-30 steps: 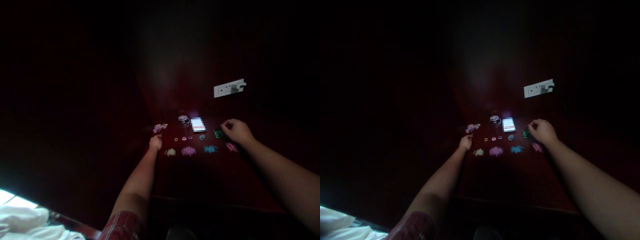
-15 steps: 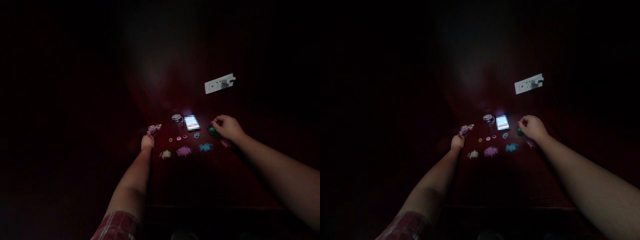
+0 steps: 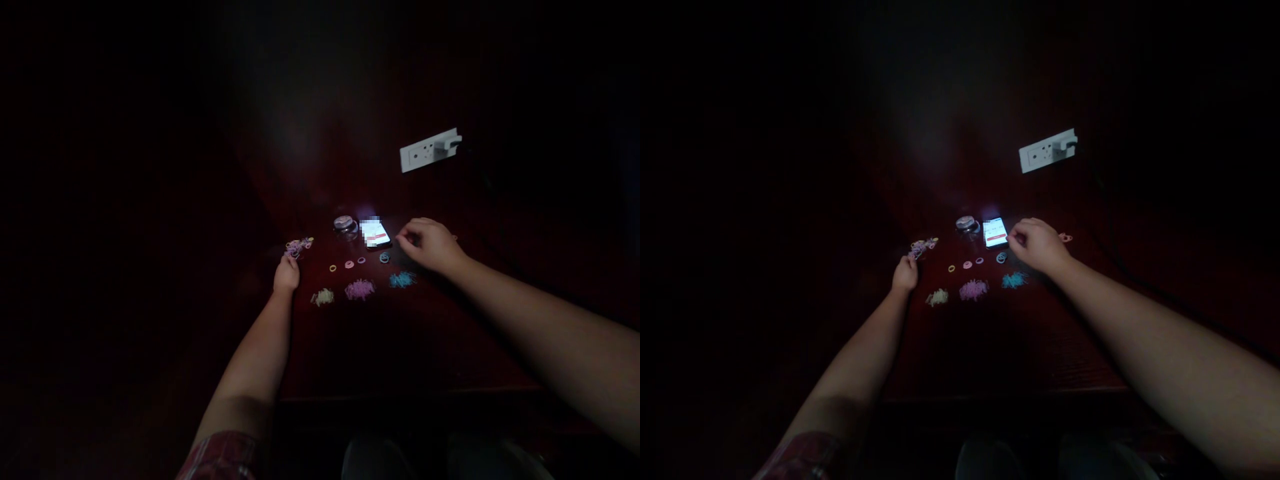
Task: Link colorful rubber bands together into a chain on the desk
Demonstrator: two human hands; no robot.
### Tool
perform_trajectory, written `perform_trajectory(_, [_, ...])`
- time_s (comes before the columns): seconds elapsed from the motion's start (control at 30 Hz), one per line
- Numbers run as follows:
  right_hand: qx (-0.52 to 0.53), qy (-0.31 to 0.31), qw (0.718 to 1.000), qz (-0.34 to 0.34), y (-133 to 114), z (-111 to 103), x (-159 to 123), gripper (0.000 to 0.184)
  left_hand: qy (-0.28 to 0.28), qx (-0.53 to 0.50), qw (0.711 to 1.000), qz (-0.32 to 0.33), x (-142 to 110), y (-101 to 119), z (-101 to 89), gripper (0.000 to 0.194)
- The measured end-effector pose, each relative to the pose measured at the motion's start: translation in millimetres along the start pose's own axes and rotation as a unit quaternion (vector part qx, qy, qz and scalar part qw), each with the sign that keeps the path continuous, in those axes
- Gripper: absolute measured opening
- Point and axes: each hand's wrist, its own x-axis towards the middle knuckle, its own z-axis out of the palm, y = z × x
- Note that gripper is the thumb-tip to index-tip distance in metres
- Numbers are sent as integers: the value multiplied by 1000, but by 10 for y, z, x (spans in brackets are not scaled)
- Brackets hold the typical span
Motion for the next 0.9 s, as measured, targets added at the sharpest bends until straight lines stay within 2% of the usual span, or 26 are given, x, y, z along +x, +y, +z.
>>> perform_trajectory(0.1, [22,-4,1000,-2,-64,-8,-6,15,-3,-39,997,69,-134,128,-118,25])
perform_trajectory(0.17, [46,-11,999,-9,-134,-14,-16,16,-13,-70,989,132,-275,311,-193,19])
perform_trajectory(0.23, [82,-34,995,-37,-247,-12,-38,15,-17,-136,957,254,-468,571,-261,13])
perform_trajectory(0.27, [103,-53,991,-59,-316,-4,-53,13,-24,-166,941,293,-579,716,-292,9])
perform_trajectory(0.37, [143,-110,978,-101,-520,43,-110,20,-72,-217,907,353,-907,1113,-367,2])
perform_trajectory(0.43, [156,-135,972,-108,-616,76,-147,9,-101,-215,893,383,-1059,1273,-389,2])
perform_trajectory(0.47, [158,-145,970,-114,-647,86,-162,5,-103,-218,891,383,-1105,1313,-390,2])
perform_trajectory(0.53, [160,-158,966,-125,-684,92,-185,13,-100,-230,892,376,-1140,1324,-373,3])
perform_trajectory(0.63, [174,-179,960,-128,-707,77,-197,13,-99,-247,891,368,-1113,1245,-334,4])
perform_trajectory(0.73, [190,-190,955,-125,-723,72,-185,10,-115,-241,885,381,-1076,1163,-323,5])
perform_trajectory(0.9, [200,-196,948,-154,-703,86,-150,18,-153,-236,870,404,-1055,1119,-368,6])
